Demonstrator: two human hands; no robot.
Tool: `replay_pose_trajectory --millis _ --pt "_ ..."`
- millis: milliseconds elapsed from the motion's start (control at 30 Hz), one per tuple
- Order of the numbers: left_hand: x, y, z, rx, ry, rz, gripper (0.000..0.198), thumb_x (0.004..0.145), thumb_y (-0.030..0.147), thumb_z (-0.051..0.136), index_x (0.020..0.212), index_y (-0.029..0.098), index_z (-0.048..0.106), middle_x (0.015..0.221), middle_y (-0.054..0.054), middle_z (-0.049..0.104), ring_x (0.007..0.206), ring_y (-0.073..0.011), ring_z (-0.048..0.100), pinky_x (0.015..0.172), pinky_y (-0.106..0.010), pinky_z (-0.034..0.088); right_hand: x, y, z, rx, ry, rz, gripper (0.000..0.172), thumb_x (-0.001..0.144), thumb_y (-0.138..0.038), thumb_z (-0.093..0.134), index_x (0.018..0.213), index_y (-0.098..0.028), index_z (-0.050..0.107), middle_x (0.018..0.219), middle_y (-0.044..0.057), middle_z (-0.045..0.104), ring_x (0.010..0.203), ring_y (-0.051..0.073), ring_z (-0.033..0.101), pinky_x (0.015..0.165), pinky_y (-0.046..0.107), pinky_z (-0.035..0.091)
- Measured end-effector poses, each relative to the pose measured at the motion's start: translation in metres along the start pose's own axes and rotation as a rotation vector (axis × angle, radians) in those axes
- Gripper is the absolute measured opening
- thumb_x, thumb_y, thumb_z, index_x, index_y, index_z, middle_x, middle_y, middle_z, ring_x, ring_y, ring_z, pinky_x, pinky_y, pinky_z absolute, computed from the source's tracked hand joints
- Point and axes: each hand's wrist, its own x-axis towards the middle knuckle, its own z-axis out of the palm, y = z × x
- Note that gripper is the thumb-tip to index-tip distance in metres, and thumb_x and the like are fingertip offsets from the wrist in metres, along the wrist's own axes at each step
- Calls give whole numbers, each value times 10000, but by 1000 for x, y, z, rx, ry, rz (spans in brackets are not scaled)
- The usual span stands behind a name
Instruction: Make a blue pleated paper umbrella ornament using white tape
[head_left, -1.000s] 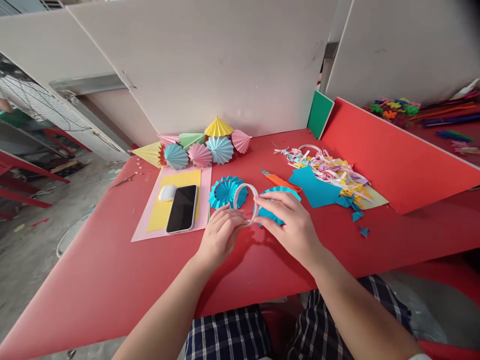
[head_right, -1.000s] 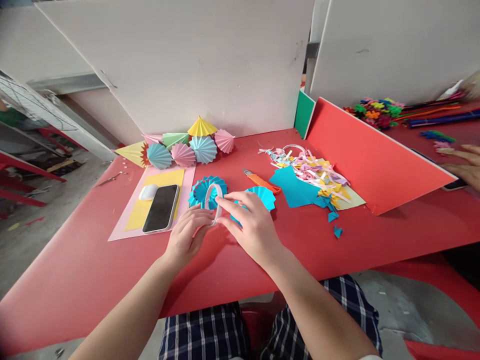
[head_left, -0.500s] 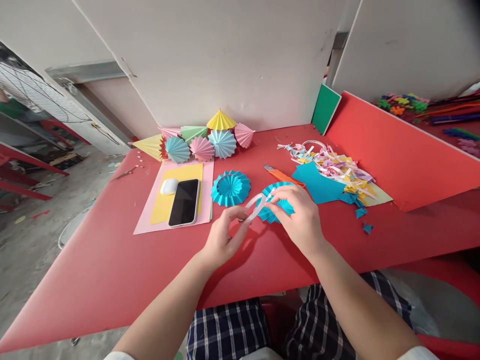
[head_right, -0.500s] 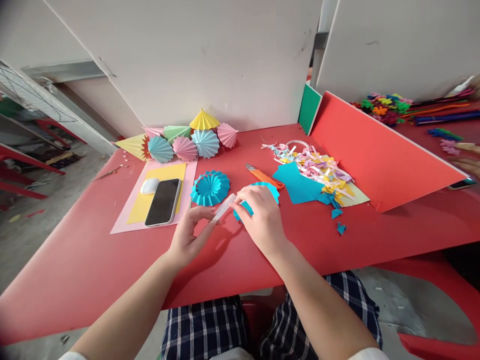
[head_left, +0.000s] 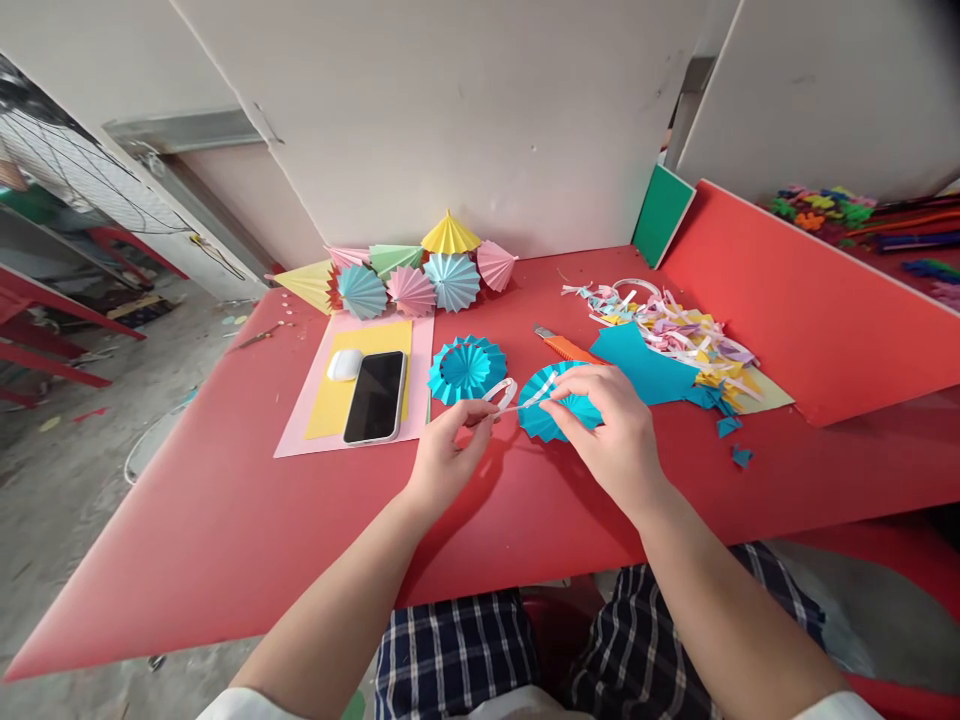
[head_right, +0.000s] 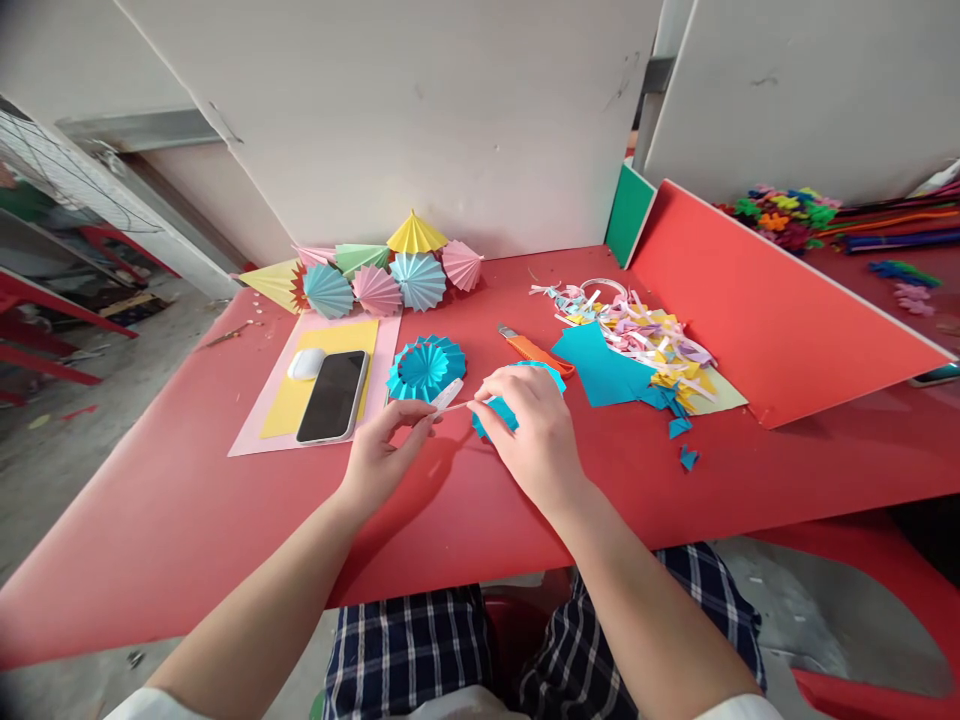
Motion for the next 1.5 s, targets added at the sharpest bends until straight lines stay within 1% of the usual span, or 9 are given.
replay_pose_trajectory --millis 167,267,433,567,800,933,1100,1267,1500 --pt "0 -1 1 -18 4 -31 120 855 256 513 920 189 587 858 -37 674 779 -147 641 743 -295 518 -3 -5 3 -99 57 -2 338 825 -161 570 1143 -275 561 1141 85 611 1039 218 598 814 361 545" --pt "-1 -1 2 31 4 7 124 860 241 496 922 194 593 865 -34 680 790 -144 640 726 -273 516 -8 -11 10 -119 37 -126 404 833 -127 548 1208 -278 542 1138 79 638 986 194 637 778 308 561" --pt "-2 -1 1 192 6 151 131 842 172 494 918 192 598 808 -18 681 715 -125 623 635 -222 495 -18 -16 28 -196 -107 -247 320 847 -79 505 1124 -193 619 1046 69 694 859 179 664 722 290 547" --pt "-2 -1 0 240 16 215 149 821 128 496 909 187 601 789 -15 677 711 -124 622 631 -212 491 -21 -12 34 -320 -56 -290 281 827 -73 547 1082 -141 643 887 53 710 721 148 623 639 263 510" --pt "-3 1 2 296 12 303 163 819 97 487 899 189 595 786 -16 684 733 -129 633 654 -224 500 -20 -12 35 -396 -10 -242 171 809 -88 586 928 -147 694 812 25 698 709 133 564 598 236 459" --pt "-4 3 4 205 15 213 138 830 141 514 944 199 563 839 -25 688 758 -130 650 679 -231 517 -19 -11 36 -396 -4 -239 129 806 -103 594 838 -163 703 796 13 700 700 131 549 593 235 453" --pt "-5 2 5 -1 -48 37 233 854 213 522 1086 227 500 943 -37 689 845 -149 672 707 -253 527 -20 -9 37 -376 -18 -275 147 813 -94 582 868 -156 703 791 18 704 703 133 546 613 238 464" --pt "-5 4 4 -47 -27 6 244 822 182 536 1064 212 516 902 -32 697 848 -157 675 720 -261 524 -20 -9 37 -342 -18 -288 177 818 -100 581 954 -136 688 777 28 700 708 132 549 637 244 474" --pt "-5 7 2 -68 -11 -44 271 774 113 546 1022 220 520 776 15 676 755 -114 642 726 -238 483 -21 -11 38 -368 -21 -297 131 792 -78 597 850 -153 688 813 18 703 733 138 533 641 246 472"
